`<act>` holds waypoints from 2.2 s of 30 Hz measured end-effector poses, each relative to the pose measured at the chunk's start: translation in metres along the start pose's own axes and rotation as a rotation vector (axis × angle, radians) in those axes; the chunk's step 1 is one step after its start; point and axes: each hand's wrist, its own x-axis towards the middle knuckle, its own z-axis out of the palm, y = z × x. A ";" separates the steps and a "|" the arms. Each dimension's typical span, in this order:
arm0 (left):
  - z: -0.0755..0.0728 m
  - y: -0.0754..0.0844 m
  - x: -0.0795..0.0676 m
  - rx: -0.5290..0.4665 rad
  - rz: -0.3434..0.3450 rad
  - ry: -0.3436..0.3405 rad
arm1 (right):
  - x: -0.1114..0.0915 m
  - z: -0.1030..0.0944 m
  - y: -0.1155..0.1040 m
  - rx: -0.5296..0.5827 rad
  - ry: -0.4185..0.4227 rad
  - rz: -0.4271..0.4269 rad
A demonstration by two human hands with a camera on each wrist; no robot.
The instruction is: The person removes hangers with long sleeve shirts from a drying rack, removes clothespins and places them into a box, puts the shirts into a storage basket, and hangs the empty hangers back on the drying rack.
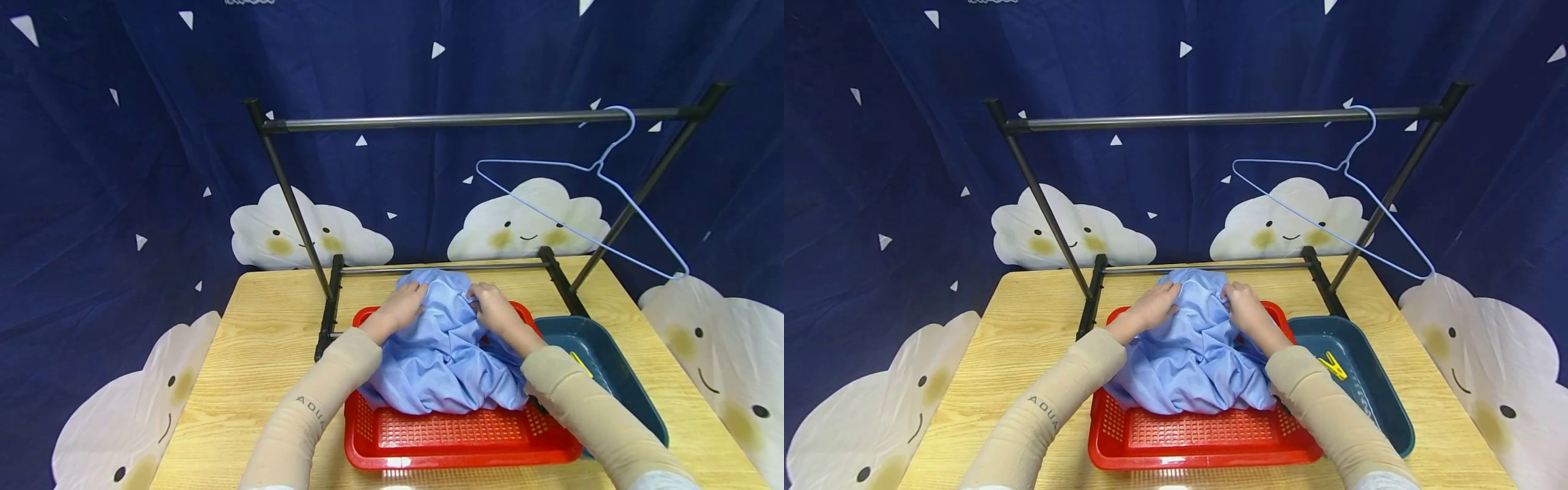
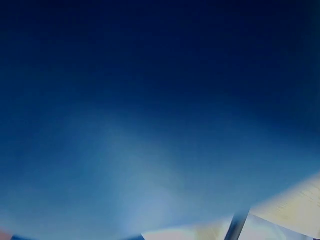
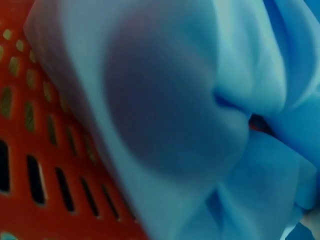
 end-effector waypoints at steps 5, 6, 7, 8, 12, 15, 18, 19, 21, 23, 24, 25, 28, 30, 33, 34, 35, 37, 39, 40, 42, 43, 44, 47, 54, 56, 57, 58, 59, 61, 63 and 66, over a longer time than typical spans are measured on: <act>0.000 0.003 0.000 0.014 0.019 0.017 | -0.003 0.003 -0.001 -0.001 0.018 -0.005; -0.001 0.004 0.001 0.013 0.021 0.020 | -0.003 0.003 -0.002 -0.001 0.021 -0.008; -0.001 0.004 0.001 0.012 0.022 0.021 | -0.003 0.003 -0.002 0.001 0.026 -0.013; -0.001 0.004 0.001 0.014 0.022 0.022 | -0.002 0.003 -0.003 0.005 0.034 -0.018; -0.002 0.004 0.001 0.012 0.024 0.027 | -0.001 -0.002 -0.008 0.023 0.060 -0.036; -0.003 0.004 0.000 0.010 0.038 0.038 | 0.001 -0.009 -0.014 0.043 0.064 -0.038; -0.004 0.003 0.000 0.004 0.062 0.061 | 0.001 -0.015 -0.019 0.052 0.067 -0.037; -0.005 0.003 -0.001 -0.001 0.068 0.072 | 0.001 -0.017 -0.021 0.053 0.072 -0.039; -0.005 0.002 -0.001 -0.011 0.080 0.097 | 0.002 -0.020 -0.023 0.054 0.086 -0.049; -0.007 0.002 -0.002 -0.016 0.089 0.124 | 0.002 -0.022 -0.024 0.052 0.107 -0.065; -0.007 0.002 -0.003 -0.016 0.091 0.139 | 0.002 -0.024 -0.025 0.056 0.118 -0.074; -0.008 0.002 -0.003 -0.016 0.092 0.148 | 0.002 -0.025 -0.026 0.058 0.130 -0.085; -0.011 0.002 -0.006 -0.018 0.090 0.171 | 0.003 -0.029 -0.028 0.070 0.164 -0.116; -0.013 0.002 -0.008 -0.026 0.088 0.195 | 0.003 -0.033 -0.031 0.080 0.180 -0.132; -0.016 0.003 -0.012 -0.049 0.099 0.243 | 0.002 -0.039 -0.035 0.082 0.190 -0.139; -0.017 0.003 -0.014 -0.053 0.105 0.261 | 0.002 -0.041 -0.036 0.082 0.193 -0.143; -0.018 0.003 -0.015 -0.054 0.114 0.278 | 0.002 -0.042 -0.036 0.079 0.198 -0.146; -0.019 0.003 -0.018 -0.053 0.130 0.310 | 0.001 -0.045 -0.038 0.080 0.208 -0.153; -0.021 0.003 -0.021 -0.046 0.141 0.338 | -0.001 -0.048 -0.039 0.076 0.220 -0.159; -0.023 0.003 -0.022 -0.043 0.142 0.348 | -0.001 -0.049 -0.040 0.074 0.223 -0.156; -0.026 0.004 -0.024 -0.036 0.148 0.374 | -0.003 -0.052 -0.041 0.071 0.228 -0.145; -0.027 0.005 -0.026 -0.033 0.151 0.383 | -0.004 -0.054 -0.042 0.068 0.230 -0.140; -0.029 0.005 -0.027 -0.029 0.154 0.395 | -0.005 -0.056 -0.043 0.068 0.234 -0.136; -0.034 0.009 -0.030 -0.014 0.164 0.419 | -0.007 -0.061 -0.045 0.070 0.245 -0.141; -0.045 0.018 -0.045 0.038 0.207 0.460 | -0.018 -0.073 -0.053 0.059 0.262 -0.200; -0.047 0.021 -0.049 0.042 0.224 0.465 | -0.022 -0.077 -0.055 0.053 0.264 -0.213; -0.049 0.022 -0.051 0.040 0.233 0.467 | -0.024 -0.078 -0.056 0.050 0.266 -0.219; -0.050 0.023 -0.054 0.039 0.240 0.468 | -0.027 -0.080 -0.057 0.048 0.267 -0.225; -0.051 0.025 -0.056 0.041 0.247 0.471 | -0.029 -0.081 -0.058 0.049 0.267 -0.229; -0.053 0.027 -0.060 0.044 0.260 0.476 | -0.033 -0.084 -0.059 0.046 0.265 -0.237; -0.054 0.029 -0.064 0.050 0.271 0.475 | -0.037 -0.086 -0.061 0.046 0.262 -0.246; -0.055 0.033 -0.069 0.048 0.283 0.464 | -0.043 -0.088 -0.064 0.038 0.258 -0.260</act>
